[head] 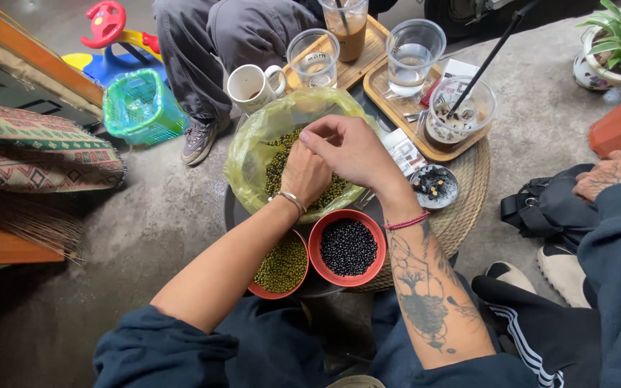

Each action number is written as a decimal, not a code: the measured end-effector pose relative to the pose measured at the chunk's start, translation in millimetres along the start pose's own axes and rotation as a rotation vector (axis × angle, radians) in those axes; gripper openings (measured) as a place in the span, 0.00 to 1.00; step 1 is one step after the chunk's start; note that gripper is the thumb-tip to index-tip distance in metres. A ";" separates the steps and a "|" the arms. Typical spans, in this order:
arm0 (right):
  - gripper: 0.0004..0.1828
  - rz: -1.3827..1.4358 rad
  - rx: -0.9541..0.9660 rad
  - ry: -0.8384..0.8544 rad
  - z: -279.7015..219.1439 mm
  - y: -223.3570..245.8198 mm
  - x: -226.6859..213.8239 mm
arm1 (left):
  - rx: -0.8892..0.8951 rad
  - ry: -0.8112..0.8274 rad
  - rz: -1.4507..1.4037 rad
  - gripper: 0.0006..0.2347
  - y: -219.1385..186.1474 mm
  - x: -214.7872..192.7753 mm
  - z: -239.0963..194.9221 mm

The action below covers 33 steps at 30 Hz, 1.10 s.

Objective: The person sits on the floor and sorts small green and black seeds by hand. They pick individual seeds from a large yellow plastic bag and separate them into two small red bowls placed on a woven mat.

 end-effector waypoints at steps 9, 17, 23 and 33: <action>0.15 -0.029 -0.024 -0.009 6.4 -5.1 -6.3 | -0.073 -0.057 -0.031 0.09 17.8 4.6 2.7; 0.14 -0.011 -0.009 -0.010 4.7 -5.8 -4.2 | -0.446 0.277 -0.248 0.19 61.1 47.5 -21.5; 0.13 -0.009 0.003 -0.014 4.8 -5.6 -6.9 | -1.351 -0.039 -0.773 0.27 98.0 -29.1 -21.3; 0.15 0.009 0.017 -0.012 2.6 -8.2 -4.6 | -2.087 -0.468 -2.119 0.17 75.3 -1.0 -54.0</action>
Point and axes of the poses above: each hand's wrist, its own z-axis towards the middle knuckle, its own x-axis out of the palm, y = z × x, the point moved 10 cm from there along z, towards the middle knuckle, and after that the axes turned 14 degrees about -y, right-handed, at the moved point
